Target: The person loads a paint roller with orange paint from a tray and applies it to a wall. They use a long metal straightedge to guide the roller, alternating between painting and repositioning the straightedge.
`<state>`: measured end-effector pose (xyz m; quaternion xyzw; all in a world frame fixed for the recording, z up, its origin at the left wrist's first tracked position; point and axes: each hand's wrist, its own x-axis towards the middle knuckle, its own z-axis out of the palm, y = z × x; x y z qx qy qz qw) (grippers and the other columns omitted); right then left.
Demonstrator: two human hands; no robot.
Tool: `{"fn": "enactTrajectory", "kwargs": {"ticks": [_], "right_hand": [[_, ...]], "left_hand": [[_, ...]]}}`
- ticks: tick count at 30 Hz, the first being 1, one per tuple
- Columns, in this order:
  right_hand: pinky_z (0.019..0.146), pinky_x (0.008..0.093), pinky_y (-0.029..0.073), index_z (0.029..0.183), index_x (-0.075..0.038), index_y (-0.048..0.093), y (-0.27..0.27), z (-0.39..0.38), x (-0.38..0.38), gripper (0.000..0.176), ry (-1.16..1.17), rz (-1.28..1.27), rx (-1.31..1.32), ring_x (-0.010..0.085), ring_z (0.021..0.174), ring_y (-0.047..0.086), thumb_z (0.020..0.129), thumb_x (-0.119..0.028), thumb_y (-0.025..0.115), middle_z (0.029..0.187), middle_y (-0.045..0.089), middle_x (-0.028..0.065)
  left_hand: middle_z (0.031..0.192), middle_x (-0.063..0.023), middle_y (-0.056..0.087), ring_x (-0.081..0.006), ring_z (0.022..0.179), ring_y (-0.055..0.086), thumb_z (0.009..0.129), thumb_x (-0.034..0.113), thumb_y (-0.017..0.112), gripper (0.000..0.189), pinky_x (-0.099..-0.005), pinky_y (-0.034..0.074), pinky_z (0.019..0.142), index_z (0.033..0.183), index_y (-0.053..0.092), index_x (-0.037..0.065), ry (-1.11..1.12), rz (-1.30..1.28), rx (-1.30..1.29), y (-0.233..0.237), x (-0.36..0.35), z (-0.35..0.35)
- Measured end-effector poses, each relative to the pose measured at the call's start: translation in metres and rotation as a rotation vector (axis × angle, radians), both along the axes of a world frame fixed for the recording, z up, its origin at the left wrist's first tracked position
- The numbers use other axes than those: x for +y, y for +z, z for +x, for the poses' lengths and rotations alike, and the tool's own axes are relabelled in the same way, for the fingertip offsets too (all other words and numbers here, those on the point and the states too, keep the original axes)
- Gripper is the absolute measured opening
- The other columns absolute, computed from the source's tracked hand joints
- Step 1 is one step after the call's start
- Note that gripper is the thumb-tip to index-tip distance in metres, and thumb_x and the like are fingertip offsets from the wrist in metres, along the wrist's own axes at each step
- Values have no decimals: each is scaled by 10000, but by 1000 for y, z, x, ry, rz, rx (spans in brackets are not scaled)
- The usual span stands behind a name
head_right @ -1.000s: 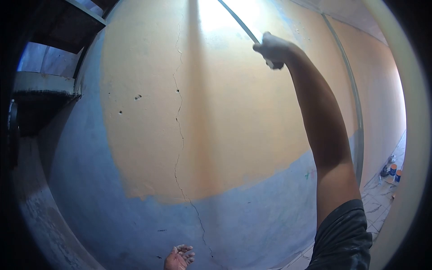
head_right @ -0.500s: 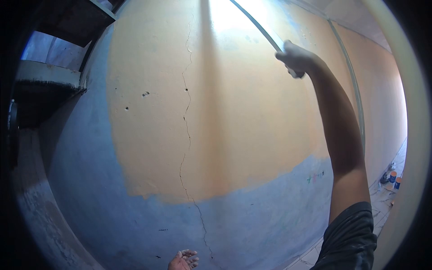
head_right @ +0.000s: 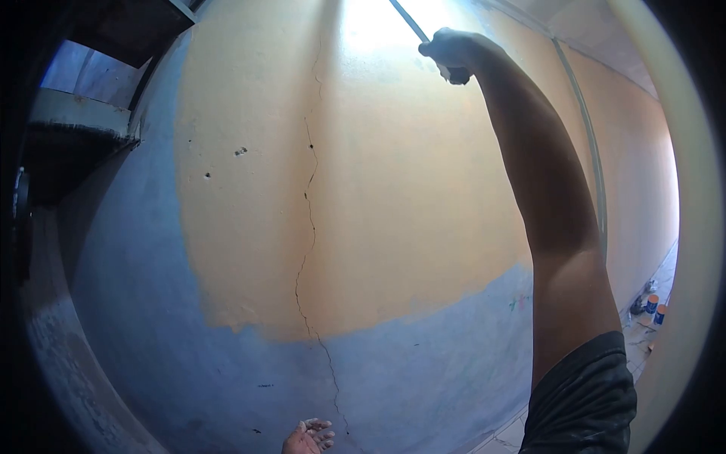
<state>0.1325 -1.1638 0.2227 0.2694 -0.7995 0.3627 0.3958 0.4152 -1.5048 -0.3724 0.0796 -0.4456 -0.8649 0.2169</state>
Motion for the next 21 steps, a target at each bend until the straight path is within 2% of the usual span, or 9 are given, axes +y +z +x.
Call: {"fn": "enactTrajectory", "kwargs": {"ticks": [2,4,6,11,14,15,16,17,21], "right_hand": [[540,398,519,1070,83,482,-23,-5,7,438,-53,51,66,256,659,652,930,-332,508,780,627,175],[575,414,518,1107,83,428,-57,-15,10,441,-103,24,53,278,676,646,943,-322,494,775,614,184],[434,398,459,1130,102,359,-100,-21,15,420,43,-16,30,258,522,581,954,-262,472,686,574,183],[425,417,421,1102,86,369,-166,-10,12,398,67,-108,22,238,540,553,930,-250,495,700,535,170],[414,394,418,1117,87,365,-134,-31,9,397,54,-35,133,229,533,546,934,-241,493,696,532,157],[400,380,425,1123,99,358,-115,-8,4,404,104,-75,-24,225,526,550,943,-234,498,708,543,153],[385,381,426,1128,108,351,-94,-18,1,410,112,-85,21,217,508,547,954,-232,499,696,547,148],[564,415,523,1087,86,408,-72,-16,0,414,73,-50,8,261,678,633,932,-278,529,794,600,182],[586,391,550,1144,76,429,-28,-5,-6,443,42,-56,-27,258,705,648,939,-304,526,828,623,181]], "left_hand": [[1065,-92,628,-237,862,586,1025,370,345,383,-412,489,812,1142,565,79,7,-9,-17,0,3,1],[1002,-100,625,-235,830,581,1020,356,344,385,-415,503,764,1118,565,56,50,46,-75,1,7,1],[973,-101,619,-235,822,576,1017,349,341,386,-415,504,751,1103,566,48,41,81,-121,7,11,2],[916,-101,602,-234,807,560,1010,332,330,379,-417,503,746,1063,572,45,54,39,-169,10,16,7],[974,-111,616,-248,835,571,1008,326,328,374,-426,507,769,1099,562,48,25,16,-189,3,10,8],[1017,-118,620,-253,858,577,1008,336,333,378,-429,507,785,1133,549,51,-1,40,-162,-3,6,6],[1060,-124,624,-259,882,584,1009,346,338,387,-432,508,801,1166,536,53,-29,63,-132,-7,3,3],[1060,-124,624,-259,882,584,1009,346,338,387,-432,508,801,1166,536,53,-29,62,-133,-11,1,1],[1132,-129,617,-270,933,593,1014,380,359,409,-447,497,854,1228,506,65,-75,30,-74,-29,-4,-3]]}}
